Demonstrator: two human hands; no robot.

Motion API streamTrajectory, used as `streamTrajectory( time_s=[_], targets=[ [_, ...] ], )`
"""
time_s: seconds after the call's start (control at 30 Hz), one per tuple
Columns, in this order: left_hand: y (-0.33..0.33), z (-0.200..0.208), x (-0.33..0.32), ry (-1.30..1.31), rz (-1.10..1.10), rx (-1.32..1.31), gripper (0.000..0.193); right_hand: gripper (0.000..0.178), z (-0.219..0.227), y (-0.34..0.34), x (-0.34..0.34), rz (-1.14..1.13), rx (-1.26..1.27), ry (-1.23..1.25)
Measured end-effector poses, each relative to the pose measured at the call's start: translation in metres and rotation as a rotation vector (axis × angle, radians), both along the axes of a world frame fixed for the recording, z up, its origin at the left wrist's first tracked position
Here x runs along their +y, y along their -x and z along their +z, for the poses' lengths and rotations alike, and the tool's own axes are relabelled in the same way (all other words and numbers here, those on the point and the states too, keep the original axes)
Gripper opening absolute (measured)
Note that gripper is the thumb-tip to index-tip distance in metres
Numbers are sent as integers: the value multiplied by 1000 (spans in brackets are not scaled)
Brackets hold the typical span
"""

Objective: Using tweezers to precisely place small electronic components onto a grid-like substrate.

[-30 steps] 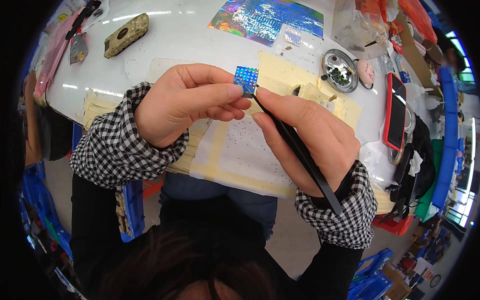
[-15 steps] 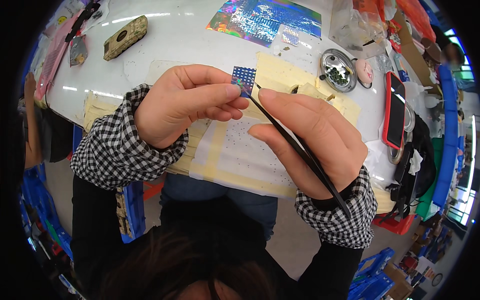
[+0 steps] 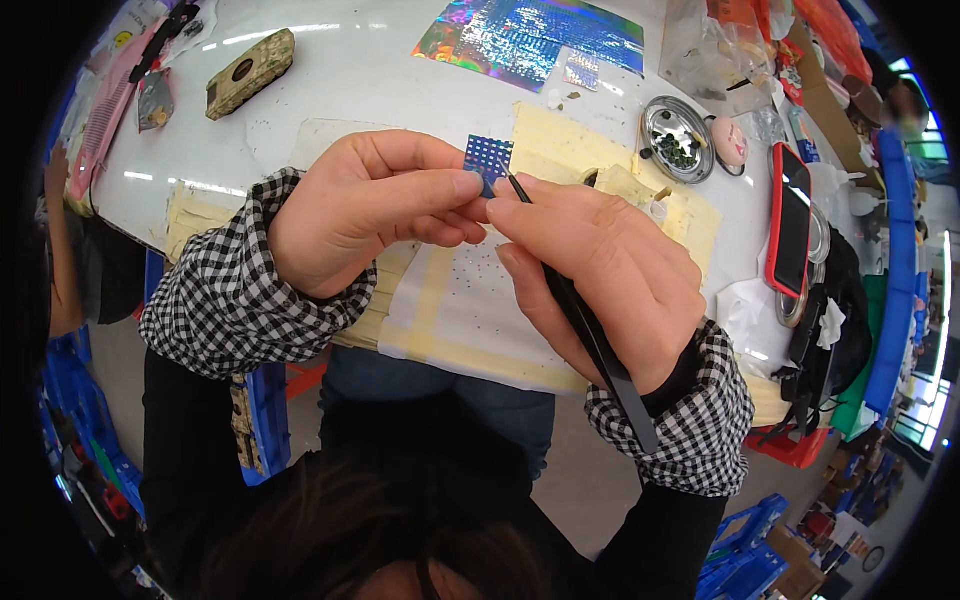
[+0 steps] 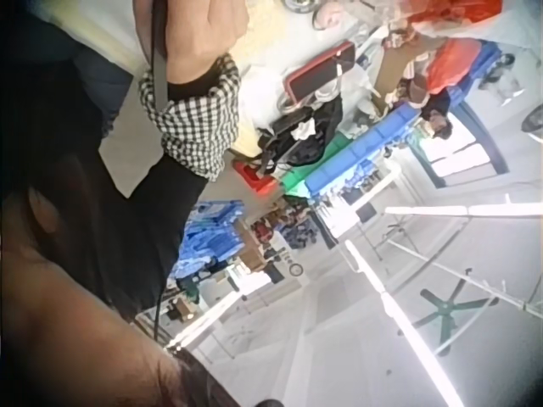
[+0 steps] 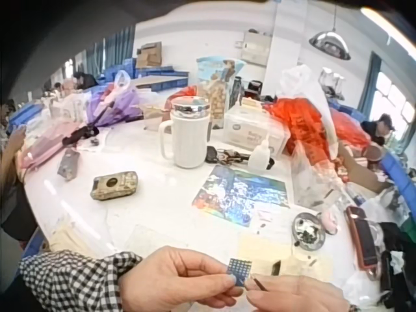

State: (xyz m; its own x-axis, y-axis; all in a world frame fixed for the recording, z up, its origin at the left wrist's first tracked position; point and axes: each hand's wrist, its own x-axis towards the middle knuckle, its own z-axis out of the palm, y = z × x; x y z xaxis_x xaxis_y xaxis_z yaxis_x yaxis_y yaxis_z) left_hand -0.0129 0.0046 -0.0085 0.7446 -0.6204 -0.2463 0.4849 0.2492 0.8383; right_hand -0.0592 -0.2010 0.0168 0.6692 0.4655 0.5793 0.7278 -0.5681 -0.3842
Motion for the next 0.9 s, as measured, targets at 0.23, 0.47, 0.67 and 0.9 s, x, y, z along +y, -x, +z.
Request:
streamTrajectory(
  time_s=[0.23,0.47,0.67,0.9],
  targets=[
    [1,0,0,50,7,10,21,24,-1,0,-1,-16,104,-60],
    [1,0,0,46,-1,6,21,23,-1,2,0,-44,186,-107],
    [1,-1,-1,46,0,3,21,24,-2,2,-1,-46,191,-101],
    [2,-3,0,55,-2,-24,20,21,2,3,0,-68,218,-94]
  ],
)
